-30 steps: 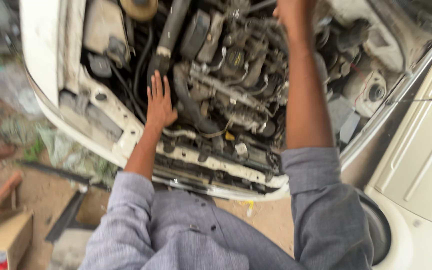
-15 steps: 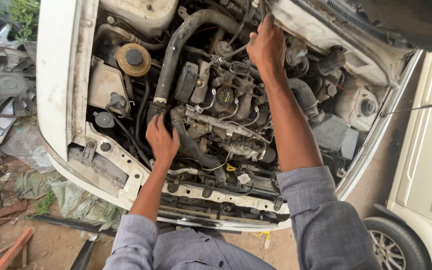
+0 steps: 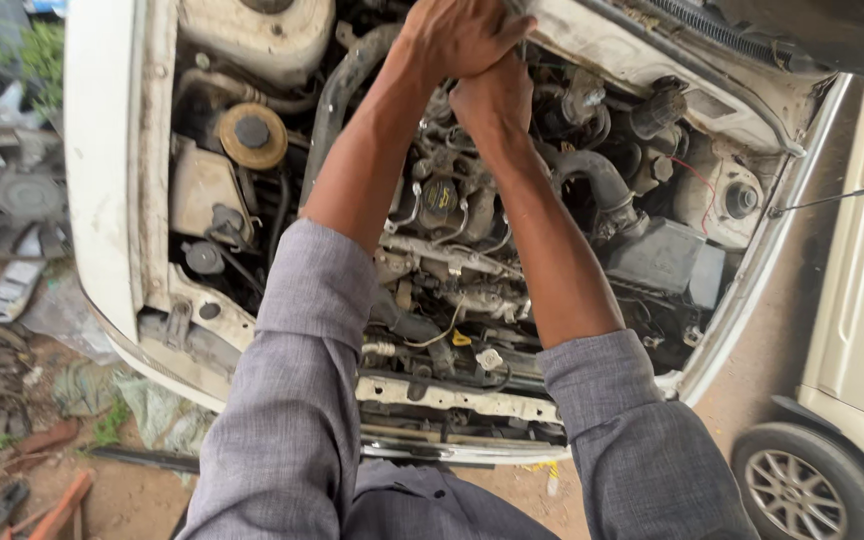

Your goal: The person works on a car engine by using a wrench to tighten or loosen bolts, handling various hoses and electrical connectors, and touching various components within the engine bay.

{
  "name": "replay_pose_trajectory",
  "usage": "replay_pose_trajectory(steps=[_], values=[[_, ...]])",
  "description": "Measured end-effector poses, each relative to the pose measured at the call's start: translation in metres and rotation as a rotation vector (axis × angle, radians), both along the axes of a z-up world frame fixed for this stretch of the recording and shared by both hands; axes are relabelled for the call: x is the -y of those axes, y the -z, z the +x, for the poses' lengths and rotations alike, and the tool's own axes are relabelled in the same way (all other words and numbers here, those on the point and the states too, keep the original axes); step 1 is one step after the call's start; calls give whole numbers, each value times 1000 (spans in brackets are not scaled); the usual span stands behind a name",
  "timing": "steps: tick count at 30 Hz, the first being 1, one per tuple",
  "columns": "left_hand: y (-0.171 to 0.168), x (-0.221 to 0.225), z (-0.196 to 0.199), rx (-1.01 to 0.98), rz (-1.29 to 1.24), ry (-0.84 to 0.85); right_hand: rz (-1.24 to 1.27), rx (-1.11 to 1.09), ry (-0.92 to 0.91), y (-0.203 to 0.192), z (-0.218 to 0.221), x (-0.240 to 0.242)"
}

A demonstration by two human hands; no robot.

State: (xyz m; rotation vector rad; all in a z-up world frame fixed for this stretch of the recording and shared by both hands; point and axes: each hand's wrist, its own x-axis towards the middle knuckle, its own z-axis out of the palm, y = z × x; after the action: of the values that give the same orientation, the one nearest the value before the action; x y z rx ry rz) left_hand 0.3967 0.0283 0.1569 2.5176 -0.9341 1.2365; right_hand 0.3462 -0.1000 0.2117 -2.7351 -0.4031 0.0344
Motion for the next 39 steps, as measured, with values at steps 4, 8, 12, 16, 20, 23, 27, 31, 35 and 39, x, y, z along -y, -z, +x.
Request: replay_pose_trajectory(steps=[4, 8, 12, 16, 20, 23, 27, 31, 35, 39], values=[[-1, 6, -8, -98, -371, 19, 81, 108, -71, -7, -12, 0], [-40, 1, -27, -558, -309, -125, 32, 56, -55, -14, -16, -3], [-48, 0, -85, 274, -123, -384, -468, -73, -396, -27, -4, 17], [-53, 1, -141, -38, -473, -615, -221, 445, -783, -24, -1, -4], [-54, -29, -163, -611, -665, -752, -122, 455, -856, -19, -6, -52], [-63, -50, -179, -538, -771, -649, -69, 452, -890, -45, -7, -85], [-47, -67, -187, -544, -853, -592, -11, 375, -932, -54, -20, -100], [-33, -84, -186, -526, -905, -412, 19, 332, -859, -47, -16, -106], [-31, -90, -161, -488, -850, -342, 55, 420, -728, -34, -6, -102], [-28, -85, -134, -416, -767, -237, 114, 395, -472, -28, -9, -83]])
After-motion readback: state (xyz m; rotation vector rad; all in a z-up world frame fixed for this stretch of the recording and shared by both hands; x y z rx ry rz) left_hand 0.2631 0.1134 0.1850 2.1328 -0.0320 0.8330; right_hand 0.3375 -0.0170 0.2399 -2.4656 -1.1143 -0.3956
